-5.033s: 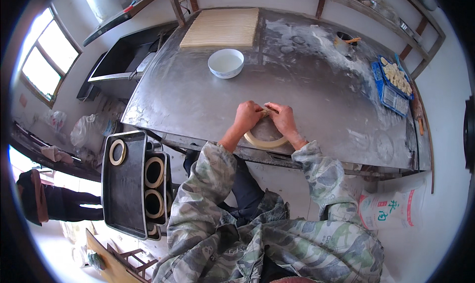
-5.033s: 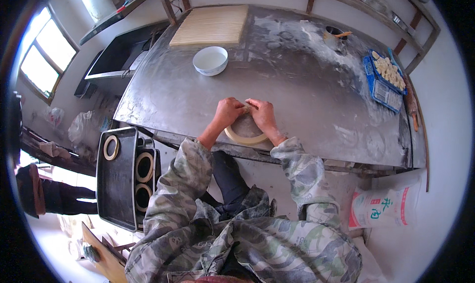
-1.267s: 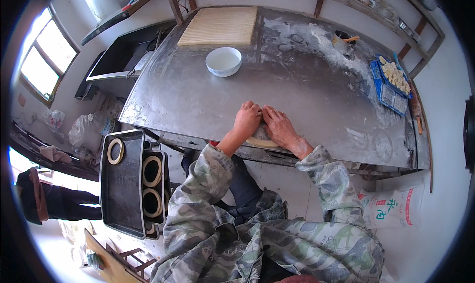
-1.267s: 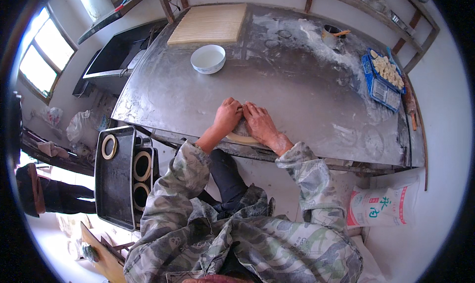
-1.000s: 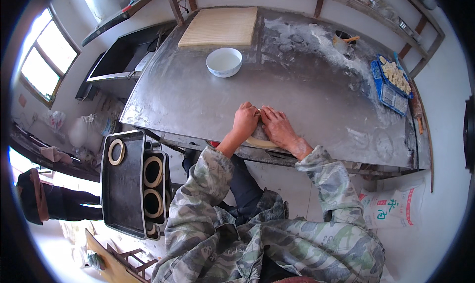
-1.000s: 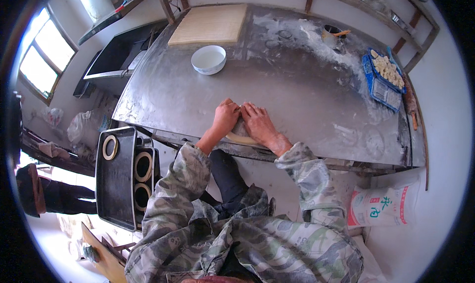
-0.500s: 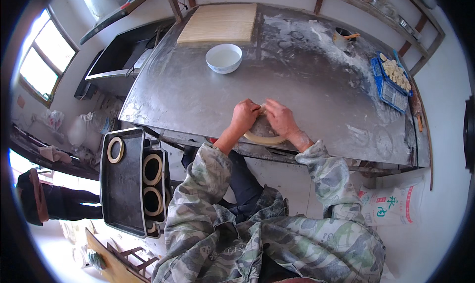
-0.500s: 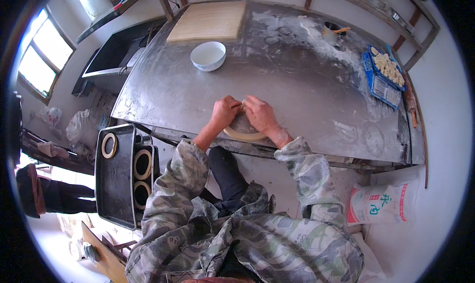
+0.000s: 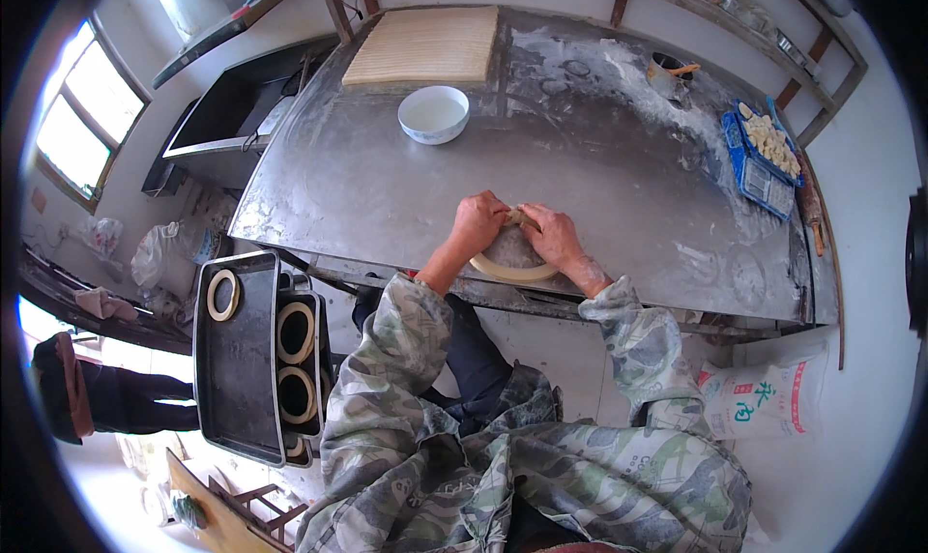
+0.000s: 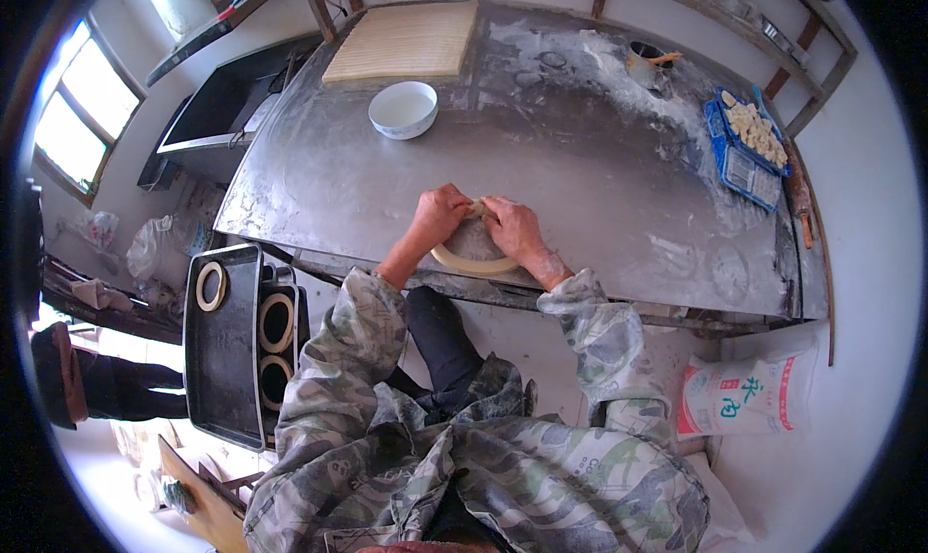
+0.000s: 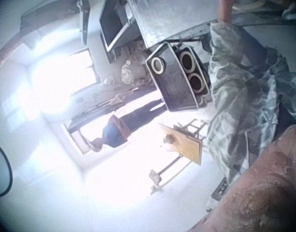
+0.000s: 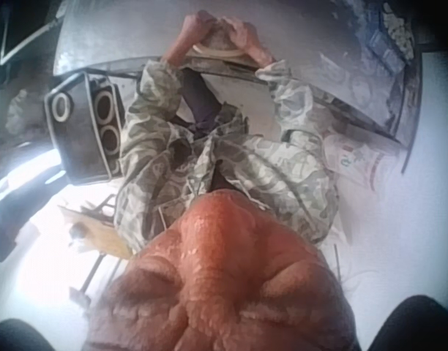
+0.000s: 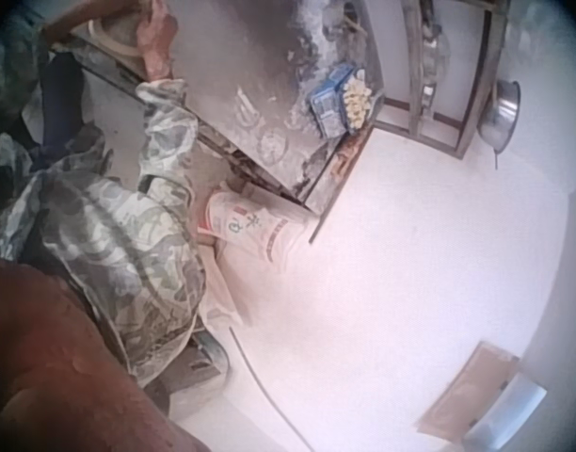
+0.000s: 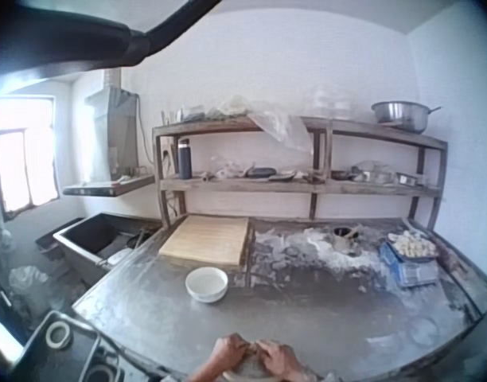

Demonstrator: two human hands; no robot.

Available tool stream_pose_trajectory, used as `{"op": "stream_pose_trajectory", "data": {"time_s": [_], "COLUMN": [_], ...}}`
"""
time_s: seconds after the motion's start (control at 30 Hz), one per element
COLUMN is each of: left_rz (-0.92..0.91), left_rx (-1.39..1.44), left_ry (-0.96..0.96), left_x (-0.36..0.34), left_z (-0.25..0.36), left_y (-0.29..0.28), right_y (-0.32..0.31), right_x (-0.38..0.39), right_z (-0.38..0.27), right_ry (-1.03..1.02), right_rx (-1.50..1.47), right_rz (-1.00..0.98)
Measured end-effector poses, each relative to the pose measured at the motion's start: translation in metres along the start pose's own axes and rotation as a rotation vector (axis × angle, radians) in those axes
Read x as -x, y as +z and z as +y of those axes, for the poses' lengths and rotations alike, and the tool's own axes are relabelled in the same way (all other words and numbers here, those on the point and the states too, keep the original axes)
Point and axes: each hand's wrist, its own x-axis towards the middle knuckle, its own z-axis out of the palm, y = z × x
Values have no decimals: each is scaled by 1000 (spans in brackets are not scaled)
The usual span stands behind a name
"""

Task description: The person forms rings out of dough strips by hand and places them onto a tray.

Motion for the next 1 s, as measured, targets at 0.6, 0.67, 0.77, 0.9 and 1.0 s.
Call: {"op": "stream_pose_trajectory", "data": {"time_s": [0.6,0.67,0.77,0.9,1.0], "left_rz": [-61,-120,-128,-198,-220], "left_rx": [-200,-301,-342,-366,-371], "left_ry": [60,84,92,67,76], "left_x": [8,3,0,-7,-7], "left_z": [3,11,1,3,2], "left_y": [1,-1,1,4,1], "right_y": [-5,-1,2,4,4], "right_x": [-1,-1,-6,-7,-8], "right_z": [-3,2,-5,5,4], "right_ry": [-20,-62,-34,-7,-20], "right_rx": [-76,-41,-51,-77,-27], "right_rz": [-13,-13,-60,-68,-56]}}
